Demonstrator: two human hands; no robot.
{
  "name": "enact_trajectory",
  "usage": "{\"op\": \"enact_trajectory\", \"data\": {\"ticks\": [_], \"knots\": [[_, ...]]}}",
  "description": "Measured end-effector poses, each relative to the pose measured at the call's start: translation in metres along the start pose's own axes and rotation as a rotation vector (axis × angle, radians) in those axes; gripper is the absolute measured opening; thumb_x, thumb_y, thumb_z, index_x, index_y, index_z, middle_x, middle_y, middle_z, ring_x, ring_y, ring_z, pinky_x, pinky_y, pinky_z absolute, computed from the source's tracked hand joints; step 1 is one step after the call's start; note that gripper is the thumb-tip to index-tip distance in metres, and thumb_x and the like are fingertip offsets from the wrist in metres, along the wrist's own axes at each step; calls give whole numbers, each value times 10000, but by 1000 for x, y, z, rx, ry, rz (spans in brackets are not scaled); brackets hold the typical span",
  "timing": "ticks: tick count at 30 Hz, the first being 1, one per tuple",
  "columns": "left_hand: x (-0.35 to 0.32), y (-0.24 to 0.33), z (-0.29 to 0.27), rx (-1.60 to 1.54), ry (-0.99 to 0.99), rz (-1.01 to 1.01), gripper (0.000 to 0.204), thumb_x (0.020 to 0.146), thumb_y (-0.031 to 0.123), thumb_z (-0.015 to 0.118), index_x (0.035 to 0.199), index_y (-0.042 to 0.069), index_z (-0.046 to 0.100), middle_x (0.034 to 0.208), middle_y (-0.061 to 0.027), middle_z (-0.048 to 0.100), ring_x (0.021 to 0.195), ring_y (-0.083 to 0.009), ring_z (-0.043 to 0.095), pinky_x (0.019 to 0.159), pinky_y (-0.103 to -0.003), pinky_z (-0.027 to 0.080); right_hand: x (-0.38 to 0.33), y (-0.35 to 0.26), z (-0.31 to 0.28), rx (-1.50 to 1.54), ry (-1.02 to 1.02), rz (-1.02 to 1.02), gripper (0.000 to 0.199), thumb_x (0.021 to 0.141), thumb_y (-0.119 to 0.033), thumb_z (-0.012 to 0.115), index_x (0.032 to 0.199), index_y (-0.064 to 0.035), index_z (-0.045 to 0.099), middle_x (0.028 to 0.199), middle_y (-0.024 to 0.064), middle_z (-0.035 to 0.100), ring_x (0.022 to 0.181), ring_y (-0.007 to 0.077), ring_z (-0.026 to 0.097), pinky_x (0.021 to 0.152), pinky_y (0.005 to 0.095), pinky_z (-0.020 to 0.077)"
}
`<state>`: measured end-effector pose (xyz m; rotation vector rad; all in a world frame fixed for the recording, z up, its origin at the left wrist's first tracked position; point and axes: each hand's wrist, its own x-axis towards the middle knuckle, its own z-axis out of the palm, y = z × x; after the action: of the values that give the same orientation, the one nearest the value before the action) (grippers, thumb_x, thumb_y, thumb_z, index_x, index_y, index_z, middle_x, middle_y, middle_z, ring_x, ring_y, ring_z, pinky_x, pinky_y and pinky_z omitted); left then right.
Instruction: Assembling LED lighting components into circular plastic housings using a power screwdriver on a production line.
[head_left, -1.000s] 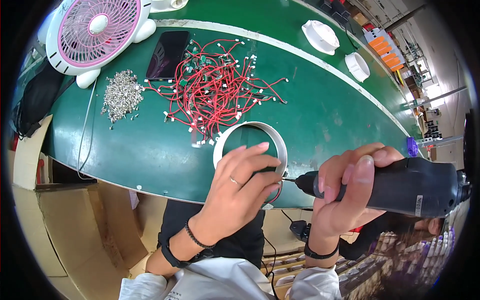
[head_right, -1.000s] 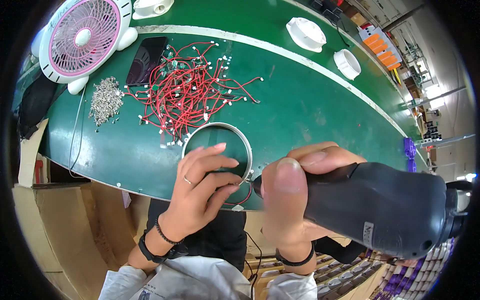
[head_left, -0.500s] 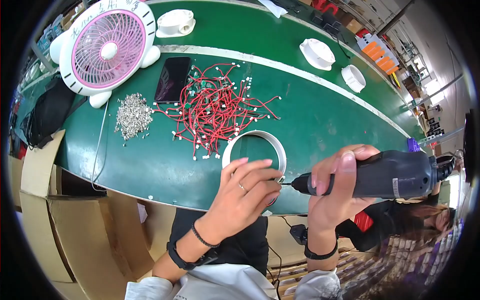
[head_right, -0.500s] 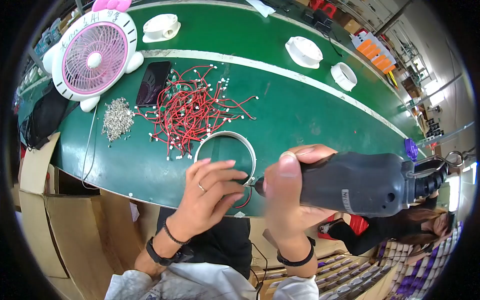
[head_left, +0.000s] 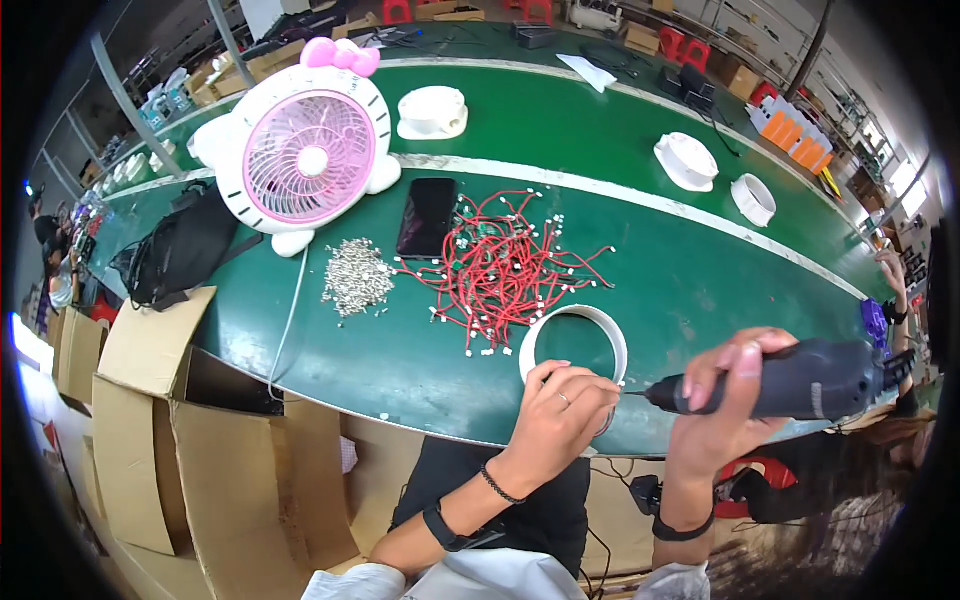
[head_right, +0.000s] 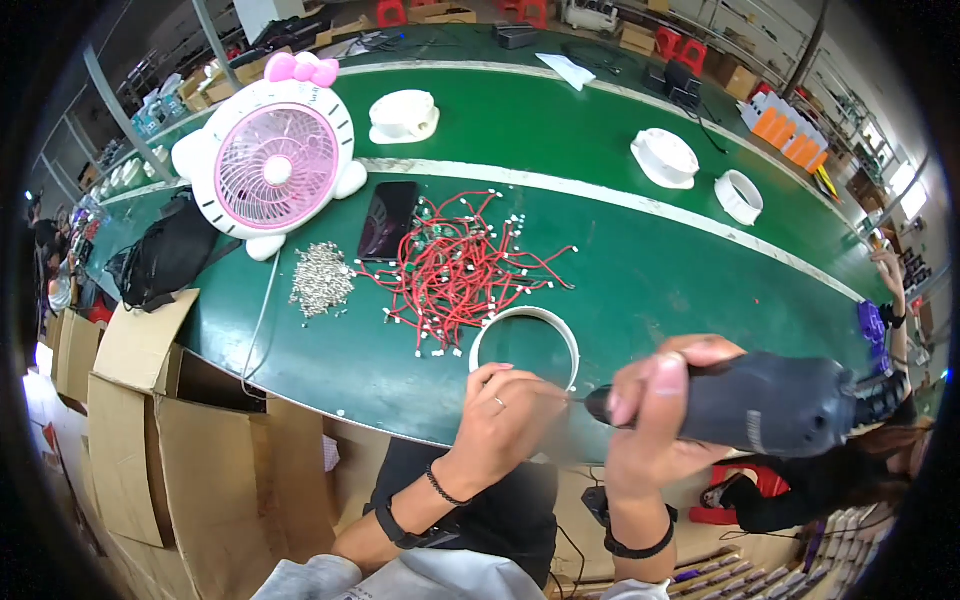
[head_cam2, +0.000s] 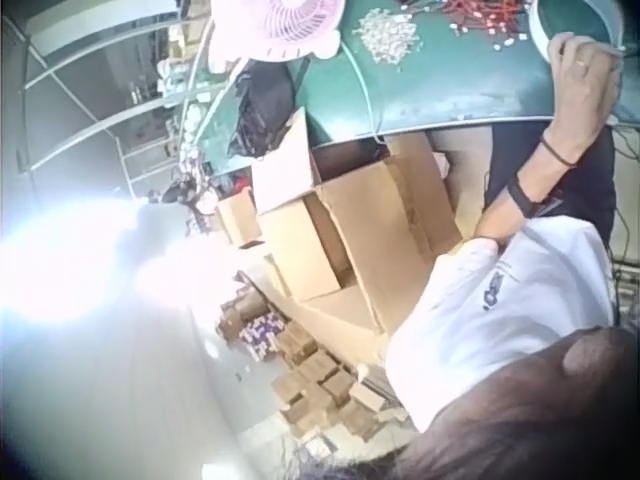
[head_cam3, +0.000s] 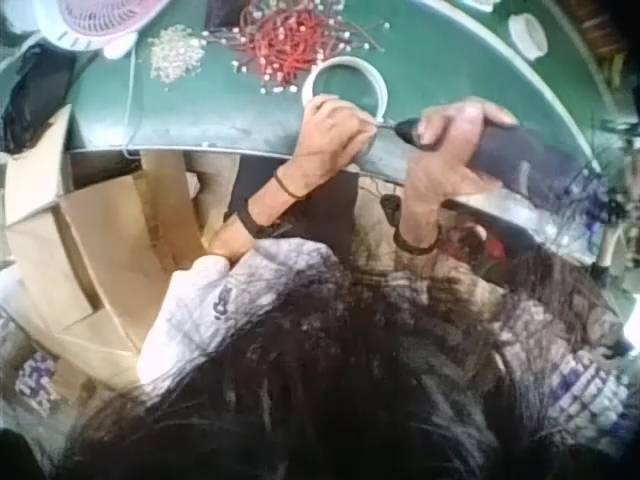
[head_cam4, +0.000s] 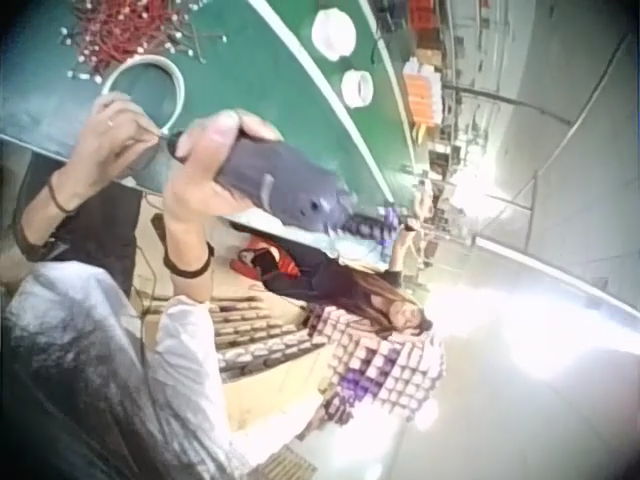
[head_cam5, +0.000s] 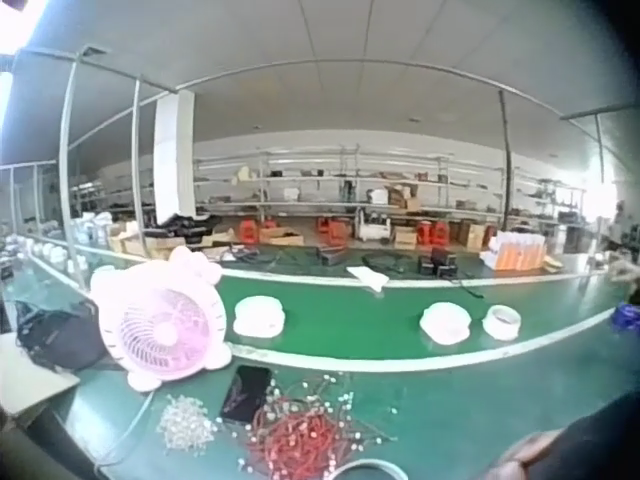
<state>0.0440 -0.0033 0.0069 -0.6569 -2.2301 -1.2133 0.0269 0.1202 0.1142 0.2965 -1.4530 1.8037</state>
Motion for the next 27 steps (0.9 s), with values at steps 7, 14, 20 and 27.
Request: {"op": "enact_trajectory", "data": {"ticks": [7,14,20,27], "knots": [[19,-32,-86,186,251,-206,199,836,58,765,1024,67,701,1047,-69,732,961,-270,669,895,-429,493,9,3,-55,-275,-62,106,723,867,-53,701,1498,11,355,1153,166,647,1069,211,596,1031,387,417],[25,-26,-105,307,-127,-92,754,864,242,767,1507,29,435,1575,-192,407,1479,-348,354,1192,-508,235,-79,46,-73,-646,-51,424,809,866,-67,744,1530,-22,283,1365,171,541,1227,240,541,1072,399,420],[4,-10,-24,137,-402,15,428,904,172,713,1320,113,631,1152,-58,661,1136,-240,610,1119,-473,341,-70,46,-72,-532,-394,594,479,879,80,664,1312,6,472,957,100,667,878,142,666,815,282,541],[11,-4,-20,66,-222,78,381,831,18,678,1196,118,711,901,-13,612,884,-202,605,950,-398,410,-69,41,-74,-217,-305,734,459,899,108,639,1281,-6,412,992,114,660,875,161,690,807,273,555]]}}
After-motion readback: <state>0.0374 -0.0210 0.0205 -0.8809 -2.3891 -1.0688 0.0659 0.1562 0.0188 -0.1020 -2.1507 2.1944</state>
